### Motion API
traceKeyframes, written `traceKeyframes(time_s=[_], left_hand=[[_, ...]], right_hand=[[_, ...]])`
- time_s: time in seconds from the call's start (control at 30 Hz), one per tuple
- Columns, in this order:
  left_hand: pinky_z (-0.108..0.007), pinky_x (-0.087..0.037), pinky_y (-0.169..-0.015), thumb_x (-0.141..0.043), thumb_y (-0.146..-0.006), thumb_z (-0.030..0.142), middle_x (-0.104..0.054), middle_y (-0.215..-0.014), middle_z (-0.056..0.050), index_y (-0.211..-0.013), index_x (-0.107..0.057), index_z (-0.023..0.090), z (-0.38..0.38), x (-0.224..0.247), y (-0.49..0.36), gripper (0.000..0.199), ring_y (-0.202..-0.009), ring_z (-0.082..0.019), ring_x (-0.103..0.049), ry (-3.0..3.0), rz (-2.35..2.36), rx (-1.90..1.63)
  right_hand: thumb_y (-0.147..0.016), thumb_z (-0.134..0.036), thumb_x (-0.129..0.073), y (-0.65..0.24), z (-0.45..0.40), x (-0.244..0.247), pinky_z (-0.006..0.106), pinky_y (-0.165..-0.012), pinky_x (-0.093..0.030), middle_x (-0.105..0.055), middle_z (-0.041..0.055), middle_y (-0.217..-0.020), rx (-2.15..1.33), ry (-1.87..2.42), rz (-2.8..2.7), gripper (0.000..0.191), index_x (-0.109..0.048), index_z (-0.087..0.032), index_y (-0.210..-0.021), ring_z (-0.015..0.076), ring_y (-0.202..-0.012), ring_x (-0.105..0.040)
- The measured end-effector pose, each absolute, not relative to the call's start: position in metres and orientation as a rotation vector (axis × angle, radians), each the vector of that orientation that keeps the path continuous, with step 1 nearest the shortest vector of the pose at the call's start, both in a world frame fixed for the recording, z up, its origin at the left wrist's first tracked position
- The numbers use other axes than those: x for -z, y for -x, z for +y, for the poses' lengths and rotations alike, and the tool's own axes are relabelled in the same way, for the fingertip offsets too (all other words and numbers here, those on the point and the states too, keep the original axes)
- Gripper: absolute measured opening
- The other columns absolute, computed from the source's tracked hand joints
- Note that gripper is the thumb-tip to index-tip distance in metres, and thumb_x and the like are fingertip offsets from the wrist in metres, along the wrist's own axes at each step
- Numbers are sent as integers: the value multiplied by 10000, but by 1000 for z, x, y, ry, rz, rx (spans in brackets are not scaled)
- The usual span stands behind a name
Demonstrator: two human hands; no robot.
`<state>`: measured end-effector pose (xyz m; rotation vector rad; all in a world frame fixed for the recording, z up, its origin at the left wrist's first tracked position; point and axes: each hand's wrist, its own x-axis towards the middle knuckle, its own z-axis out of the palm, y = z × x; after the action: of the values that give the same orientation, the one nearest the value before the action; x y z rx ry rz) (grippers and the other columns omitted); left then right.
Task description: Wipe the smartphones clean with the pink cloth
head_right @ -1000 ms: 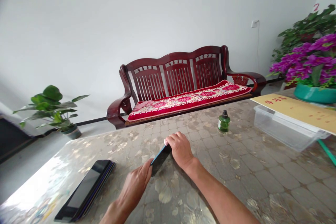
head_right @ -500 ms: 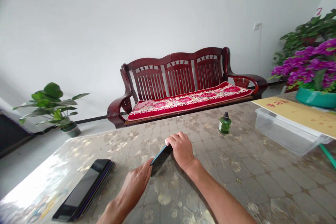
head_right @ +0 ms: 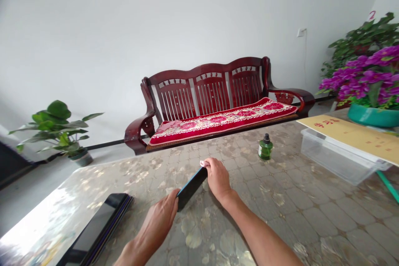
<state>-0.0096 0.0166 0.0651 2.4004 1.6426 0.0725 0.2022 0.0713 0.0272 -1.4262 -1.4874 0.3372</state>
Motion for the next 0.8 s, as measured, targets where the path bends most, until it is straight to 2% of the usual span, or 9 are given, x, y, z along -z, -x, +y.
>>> traceKeyframes(time_s=[0.1,0.2,0.33,0.5,0.67,0.8], left_hand=[[-249,-489,-752,-342,-1007,132,-717,-974,-66,-1111,-532,194,21,-71,-4,225,-952,-193,-704,-2407,1721,-8],[-285,-500,-735,-364,-1020,197,-716,-968,-111,-1049,-556,162,31,-79,-23,198,-936,-235,-709,-2452,1784,78],[-314,-510,-737,-411,-1014,252,-721,-953,-138,-1097,-573,144,45,-87,-52,212,-928,-266,-714,-2455,1798,110],[-317,-503,-734,-383,-1008,222,-720,-931,-157,-1083,-610,128,55,-88,-67,257,-922,-271,-715,-2445,1811,94],[-289,-479,-722,-375,-1022,288,-724,-917,-130,-1088,-612,161,53,-89,-55,277,-896,-244,-715,-2424,1835,44],[-255,-440,-650,-362,-1038,310,-735,-875,-72,-1071,-586,198,51,-90,-46,252,-835,-225,-721,-2385,1854,-132]], right_hand=[[-886,-427,-515,-201,78,-19,284,-679,-452,-660,12,-789,-637,1368,-1295,215,-592,-236,-824,186,-738,-594],[-885,-517,-471,-199,82,-15,263,-596,-462,-625,1,-739,-735,1306,-1253,315,-553,-226,-796,164,-653,-582],[-868,-547,-487,-199,82,-14,254,-577,-463,-607,-9,-719,-795,1238,-1246,349,-564,-213,-804,145,-603,-569],[-864,-553,-515,-198,77,-12,247,-584,-446,-595,-20,-691,-823,1195,-1282,360,-601,-205,-822,141,-598,-556],[-864,-569,-519,-200,73,-5,244,-538,-405,-542,-36,-589,-836,1212,-1315,388,-611,-205,-767,140,-531,-518],[-890,-573,-484,-198,70,-17,244,-553,-424,-607,-5,-690,-801,1199,-1303,397,-620,-209,-806,147,-584,-538]])
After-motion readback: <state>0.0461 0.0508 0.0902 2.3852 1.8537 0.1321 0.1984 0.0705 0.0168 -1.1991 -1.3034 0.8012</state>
